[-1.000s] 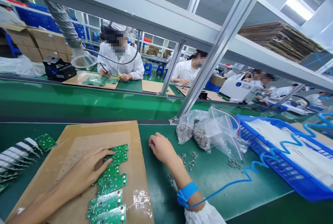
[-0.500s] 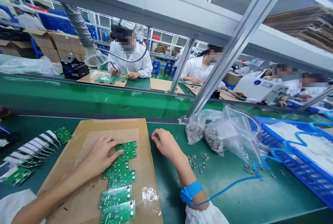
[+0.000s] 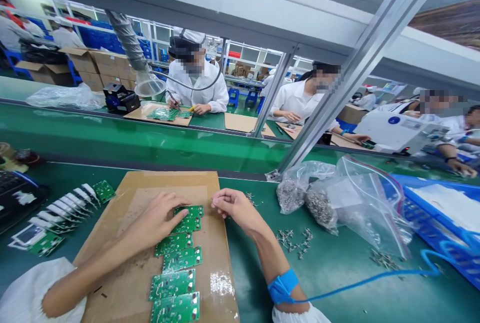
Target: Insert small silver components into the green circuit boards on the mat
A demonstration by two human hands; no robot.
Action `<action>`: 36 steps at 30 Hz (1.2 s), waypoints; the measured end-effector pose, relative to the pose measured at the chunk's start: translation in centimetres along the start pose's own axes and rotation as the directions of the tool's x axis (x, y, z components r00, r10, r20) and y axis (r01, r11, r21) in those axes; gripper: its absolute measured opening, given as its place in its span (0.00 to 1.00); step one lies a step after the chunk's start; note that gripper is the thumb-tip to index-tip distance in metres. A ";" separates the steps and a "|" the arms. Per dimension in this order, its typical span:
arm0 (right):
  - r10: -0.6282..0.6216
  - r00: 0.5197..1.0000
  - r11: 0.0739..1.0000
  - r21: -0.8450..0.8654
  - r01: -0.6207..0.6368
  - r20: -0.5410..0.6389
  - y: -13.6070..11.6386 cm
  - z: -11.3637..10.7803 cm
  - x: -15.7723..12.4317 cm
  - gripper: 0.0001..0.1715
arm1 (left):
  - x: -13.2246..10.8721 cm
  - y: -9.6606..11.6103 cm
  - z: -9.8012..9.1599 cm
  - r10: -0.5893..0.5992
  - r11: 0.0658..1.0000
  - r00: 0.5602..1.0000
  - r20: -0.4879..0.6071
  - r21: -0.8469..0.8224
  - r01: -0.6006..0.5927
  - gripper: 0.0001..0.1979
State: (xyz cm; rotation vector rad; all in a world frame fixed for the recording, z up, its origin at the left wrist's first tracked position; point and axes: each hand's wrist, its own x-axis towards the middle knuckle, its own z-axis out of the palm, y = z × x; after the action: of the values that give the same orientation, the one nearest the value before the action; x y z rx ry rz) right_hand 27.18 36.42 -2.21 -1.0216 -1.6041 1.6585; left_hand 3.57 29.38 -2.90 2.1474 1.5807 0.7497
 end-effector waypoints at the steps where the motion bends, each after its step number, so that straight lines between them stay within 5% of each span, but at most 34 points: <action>1: 0.029 0.999 0.998 0.063 -0.030 0.013 -0.2 0.4 0.0 0.23 | 0.0 -0.1 0.0 -0.001 1.000 1.000 0.002 0.002 0.001 0.11; 5: 0.122 0.992 0.980 0.155 -0.127 0.038 -0.8 2.0 0.6 0.24 | 0.0 -0.9 0.1 -0.004 1.000 1.000 0.009 0.011 0.004 0.11; 14: 0.216 0.975 0.961 -0.168 -0.222 -0.053 0.5 2.7 1.8 0.02 | -0.5 -1.4 0.3 0.033 0.997 0.999 0.036 0.063 -0.035 0.11; 22: 0.156 0.972 0.874 -0.434 -0.220 -0.177 0.4 3.1 2.0 0.06 | -0.6 -1.6 0.5 0.039 0.993 0.999 0.038 0.112 -0.043 0.13; 36: 0.044 0.964 0.800 -0.569 -0.190 -0.261 0.6 4.2 2.0 0.06 | -1.0 -1.3 1.0 0.052 0.986 0.999 -0.008 0.161 -0.050 0.13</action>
State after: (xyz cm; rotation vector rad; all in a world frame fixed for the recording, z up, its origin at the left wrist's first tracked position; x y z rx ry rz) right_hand 22.60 35.82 -3.16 -1.5908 -1.9698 1.0481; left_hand 2.99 28.82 -4.63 2.3092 1.6498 0.6725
